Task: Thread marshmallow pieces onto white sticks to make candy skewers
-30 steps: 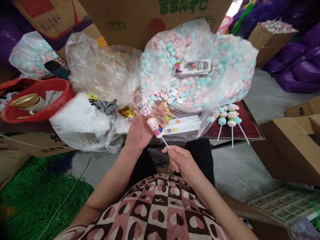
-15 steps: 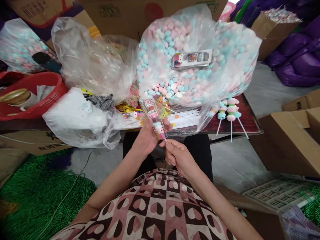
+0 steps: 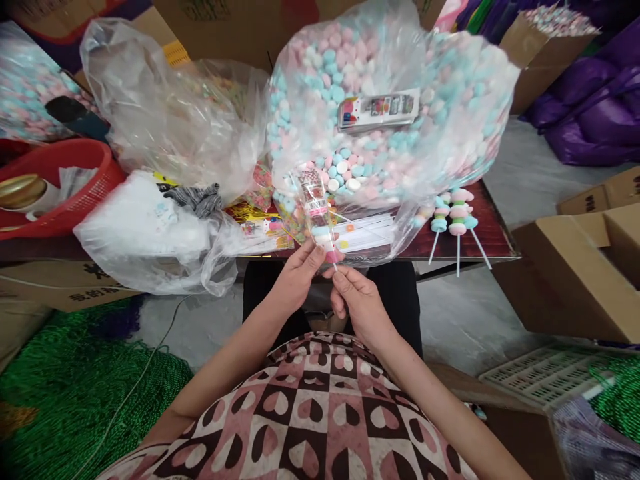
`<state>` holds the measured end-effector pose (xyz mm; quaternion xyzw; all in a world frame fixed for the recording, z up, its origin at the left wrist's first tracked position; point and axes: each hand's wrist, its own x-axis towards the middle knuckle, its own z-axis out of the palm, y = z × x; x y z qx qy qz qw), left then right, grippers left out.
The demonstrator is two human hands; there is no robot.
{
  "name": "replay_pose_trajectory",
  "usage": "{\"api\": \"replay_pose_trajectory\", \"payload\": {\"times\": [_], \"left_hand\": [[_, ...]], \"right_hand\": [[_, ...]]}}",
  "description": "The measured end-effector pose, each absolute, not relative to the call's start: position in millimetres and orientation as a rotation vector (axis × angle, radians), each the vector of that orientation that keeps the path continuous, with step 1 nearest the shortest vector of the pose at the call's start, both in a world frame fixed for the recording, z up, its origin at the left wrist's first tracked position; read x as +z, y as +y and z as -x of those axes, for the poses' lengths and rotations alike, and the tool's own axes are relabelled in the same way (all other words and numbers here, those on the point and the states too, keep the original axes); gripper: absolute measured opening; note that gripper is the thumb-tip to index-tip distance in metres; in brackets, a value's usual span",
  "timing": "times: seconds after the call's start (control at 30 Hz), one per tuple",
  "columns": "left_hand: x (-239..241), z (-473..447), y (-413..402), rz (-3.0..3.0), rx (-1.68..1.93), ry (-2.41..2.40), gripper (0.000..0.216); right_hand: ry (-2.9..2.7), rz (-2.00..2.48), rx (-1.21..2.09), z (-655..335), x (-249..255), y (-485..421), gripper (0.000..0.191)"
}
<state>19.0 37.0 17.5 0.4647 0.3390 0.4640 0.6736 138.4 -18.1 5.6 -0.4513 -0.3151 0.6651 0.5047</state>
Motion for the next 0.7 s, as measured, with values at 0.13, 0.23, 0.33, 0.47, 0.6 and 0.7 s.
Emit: {"api": "replay_pose_trajectory", "payload": {"times": [0.13,0.23,0.33,0.47,0.6,0.7], "left_hand": [[16,-7,37,-1.383,1.012,1.006,0.034],[15,-5,37,-1.462,1.013,1.097,0.036],[14,-9,34,-1.561,0.993,1.097,0.033],[15,-12,32,-1.668,1.002,1.112,0.031],[12,-3,33,-1.477,0.947,1.003,0.032],[12,1,35,-1.1,1.067,0.871,0.041]], "right_hand": [[-0.877,1.164,1.547,-141,2,-21,0.026],[-1.018,1.295,1.408,-145,2,-21,0.029],[-1.105,1.352,1.273,-148,5,-19,0.032],[-1.13,1.349,1.234,-149,9,-14,0.033],[-1.101,1.329,1.248,-148,8,-14,0.032],[-1.086,1.321,1.26,-145,6,-15,0.032]]}}
